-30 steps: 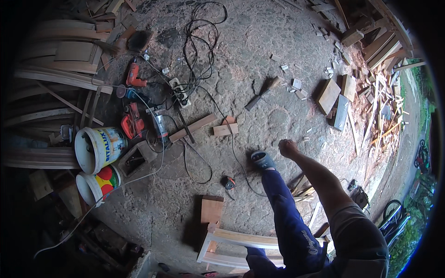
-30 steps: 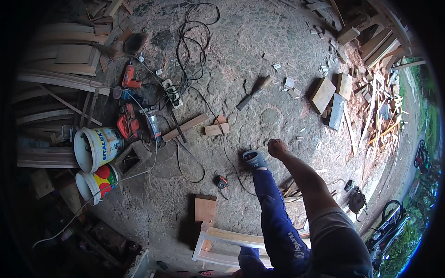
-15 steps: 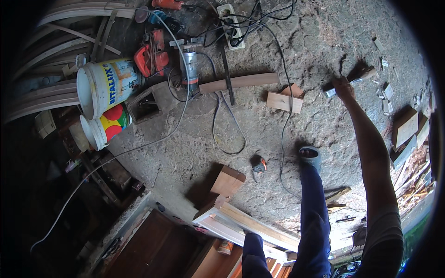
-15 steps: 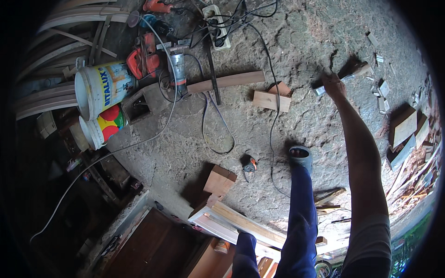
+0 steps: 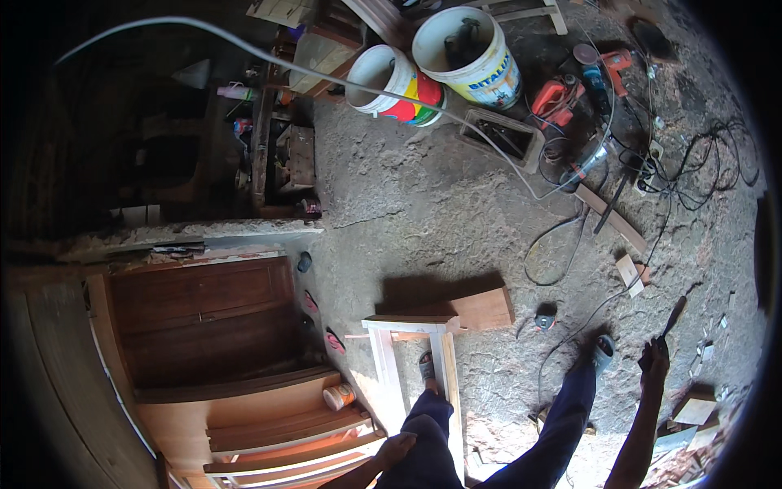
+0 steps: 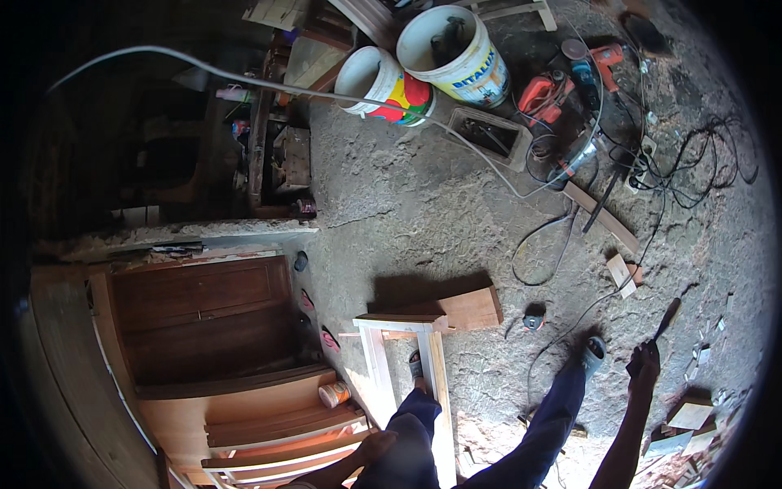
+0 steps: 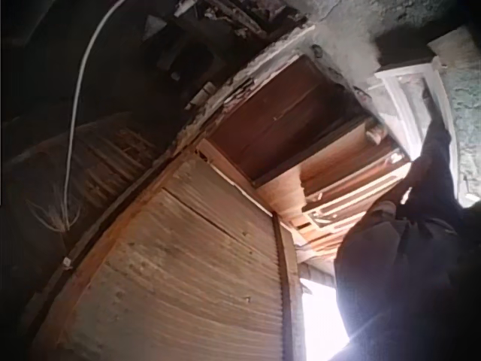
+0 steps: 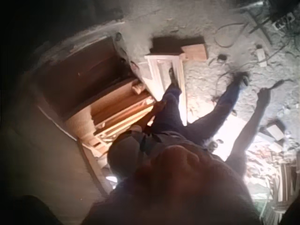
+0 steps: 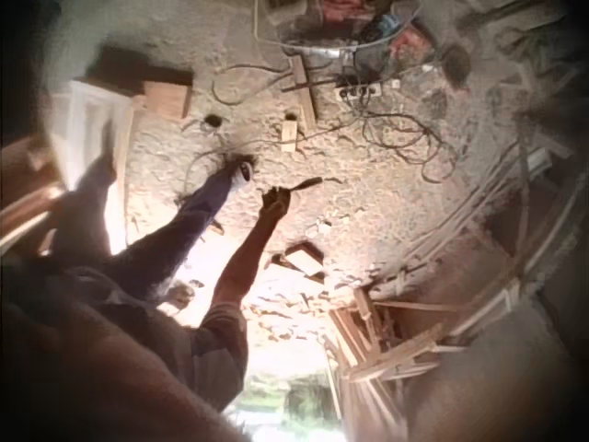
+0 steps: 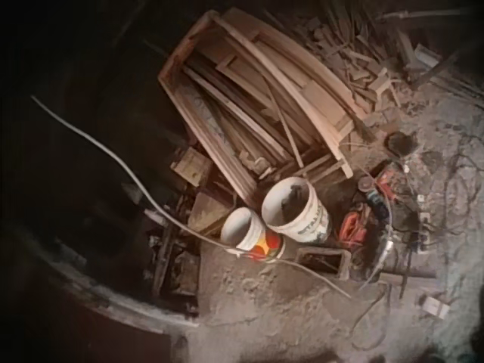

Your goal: The person uses a circular saw to cut a wooden plank, then positions the cut piece into a rectangular wooden frame. They use a hammer to tap the joint into place and adjust the frame alignment.

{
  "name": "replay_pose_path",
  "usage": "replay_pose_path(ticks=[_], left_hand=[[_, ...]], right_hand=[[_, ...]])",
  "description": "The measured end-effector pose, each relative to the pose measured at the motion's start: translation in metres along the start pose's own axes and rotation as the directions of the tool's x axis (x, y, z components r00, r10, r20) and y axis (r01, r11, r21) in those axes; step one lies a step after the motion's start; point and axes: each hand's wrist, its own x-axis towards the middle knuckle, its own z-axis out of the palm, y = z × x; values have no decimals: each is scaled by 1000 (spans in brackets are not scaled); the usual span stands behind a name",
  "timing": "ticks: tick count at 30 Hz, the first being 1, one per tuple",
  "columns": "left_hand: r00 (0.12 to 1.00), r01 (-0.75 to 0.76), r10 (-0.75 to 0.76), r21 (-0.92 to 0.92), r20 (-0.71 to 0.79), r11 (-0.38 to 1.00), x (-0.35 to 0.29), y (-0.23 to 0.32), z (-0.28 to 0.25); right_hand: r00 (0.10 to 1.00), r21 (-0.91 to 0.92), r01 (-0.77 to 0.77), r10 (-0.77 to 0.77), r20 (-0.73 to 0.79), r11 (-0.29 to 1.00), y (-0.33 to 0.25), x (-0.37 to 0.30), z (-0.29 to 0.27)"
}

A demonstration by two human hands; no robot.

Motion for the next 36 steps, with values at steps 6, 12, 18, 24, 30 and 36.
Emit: replay_pose_path(ticks=[6,12,18,24,30,36], left_hand=[[964,-234,255,-690,-74,685,109,-14,-16],[969,-136,218,-989,-120,60,107,-45,-207],[911,-403,-354,-630,-210,-664,28,-205,-369],[748,-637,-663,-326,-40,-699,-14,-317,-403],[301,-848,-947,-485,-111,-213,-63,-392,-377],[5,-130,-971,-963,237,-236,-127,-303,-258]], right_hand=[[866,-192,-116,193,461,975,48,-294,225],[613,-712,64,535,581,700,208,-568,444],[196,-621,664,704,682,417,346,-745,596],[84,-539,821,893,442,189,384,-781,673],[121,-396,914,872,475,89,372,-738,778],[404,-448,853,882,241,-268,387,-619,929]])
